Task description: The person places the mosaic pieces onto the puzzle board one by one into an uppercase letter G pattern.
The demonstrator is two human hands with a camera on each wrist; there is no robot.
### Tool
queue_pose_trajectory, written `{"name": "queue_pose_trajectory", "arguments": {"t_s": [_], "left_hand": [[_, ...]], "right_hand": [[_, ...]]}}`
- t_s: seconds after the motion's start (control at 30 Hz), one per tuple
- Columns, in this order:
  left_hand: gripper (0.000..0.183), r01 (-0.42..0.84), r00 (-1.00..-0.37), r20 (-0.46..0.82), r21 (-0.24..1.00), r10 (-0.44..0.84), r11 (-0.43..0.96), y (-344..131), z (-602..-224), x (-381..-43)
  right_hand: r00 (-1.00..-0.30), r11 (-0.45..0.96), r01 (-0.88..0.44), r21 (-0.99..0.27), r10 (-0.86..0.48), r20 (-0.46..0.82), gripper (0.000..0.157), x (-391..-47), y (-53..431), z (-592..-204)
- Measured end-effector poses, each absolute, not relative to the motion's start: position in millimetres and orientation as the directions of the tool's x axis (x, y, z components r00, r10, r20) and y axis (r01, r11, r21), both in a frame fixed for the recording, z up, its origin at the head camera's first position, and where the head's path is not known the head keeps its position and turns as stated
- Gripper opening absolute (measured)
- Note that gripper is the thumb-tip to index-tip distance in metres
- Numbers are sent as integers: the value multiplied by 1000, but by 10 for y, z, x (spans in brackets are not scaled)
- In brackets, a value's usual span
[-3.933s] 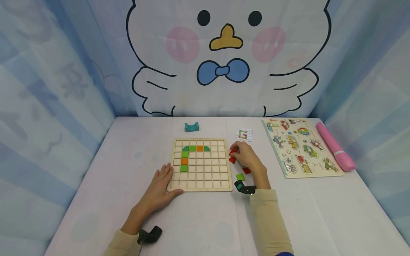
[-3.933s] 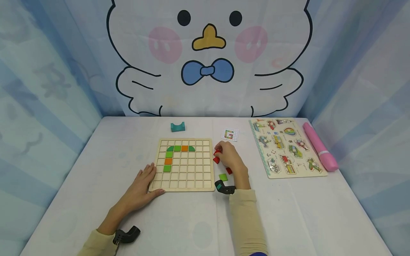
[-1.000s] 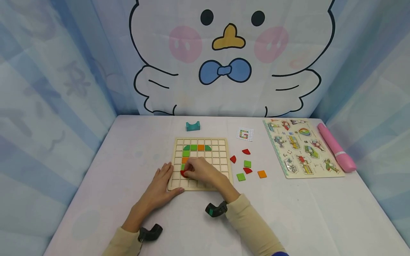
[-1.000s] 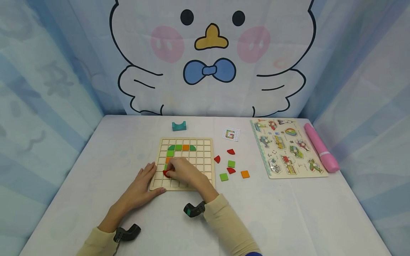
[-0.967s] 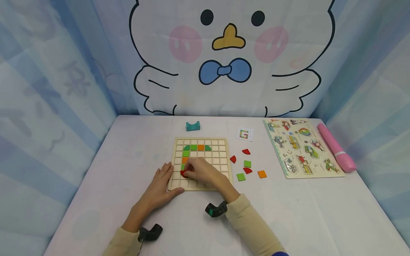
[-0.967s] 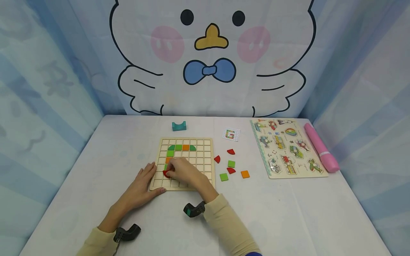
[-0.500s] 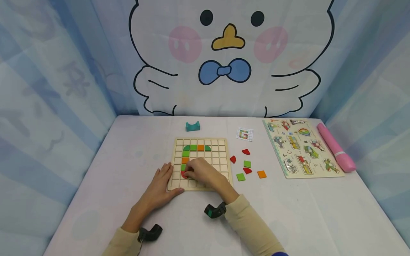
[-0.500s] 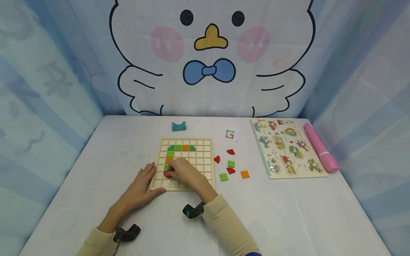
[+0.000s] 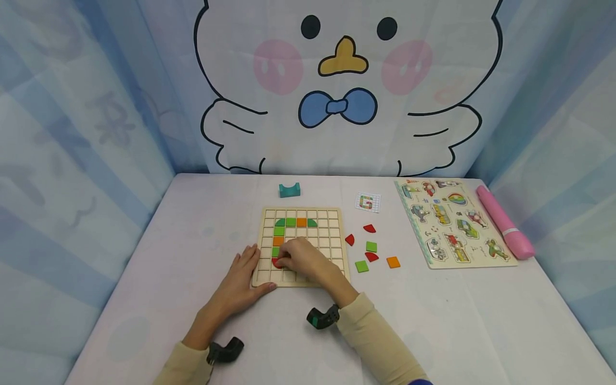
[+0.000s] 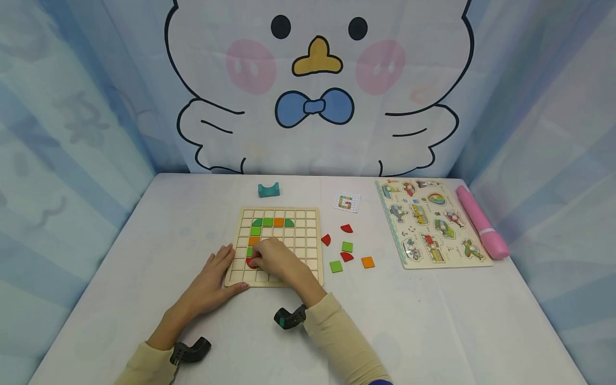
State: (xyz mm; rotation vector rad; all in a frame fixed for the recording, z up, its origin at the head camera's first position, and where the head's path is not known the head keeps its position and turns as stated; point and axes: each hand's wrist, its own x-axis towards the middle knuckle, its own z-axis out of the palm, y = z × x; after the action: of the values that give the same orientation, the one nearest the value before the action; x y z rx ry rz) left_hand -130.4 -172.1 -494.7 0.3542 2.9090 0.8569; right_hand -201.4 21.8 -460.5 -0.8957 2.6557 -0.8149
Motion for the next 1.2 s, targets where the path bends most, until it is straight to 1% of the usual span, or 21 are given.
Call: {"name": "queue_pose_trajectory", "arguments": {"t_s": [0.17, 0.3, 0.47, 0.73, 0.9, 1.2], "left_hand": [[97, 196, -969, -20, 545, 246, 815, -1724, -4947, -1299], [97, 199, -968, -18, 544, 249, 815, -1725, -4948, -1297], [98, 201, -969, -12, 547, 247, 813, -1720, -4949, -1293], [99, 188, -970, -25, 551, 241, 813, -1716, -4939, -1290], [100, 195, -970, -10, 560, 242, 805, -1732, -4955, -1288], [100, 186, -971, -20, 560, 237, 807, -1723, -4944, -1284]], "right_hand": [[-793, 664, -472, -581, -607, -50, 9, -2012, 244, -4601], [-804, 672, -460, -581, -593, -50, 15, -2024, 290, -4558], [-823, 679, -454, -576, -568, -20, 24, -2057, 365, -4488], [-851, 693, -433, -576, -525, 8, 26, -2074, 512, -4451], [-868, 697, -415, -584, -496, 25, 28, -2083, 605, -4463], [-898, 739, -372, -562, -440, 16, 33, -2082, 774, -4457]]}}
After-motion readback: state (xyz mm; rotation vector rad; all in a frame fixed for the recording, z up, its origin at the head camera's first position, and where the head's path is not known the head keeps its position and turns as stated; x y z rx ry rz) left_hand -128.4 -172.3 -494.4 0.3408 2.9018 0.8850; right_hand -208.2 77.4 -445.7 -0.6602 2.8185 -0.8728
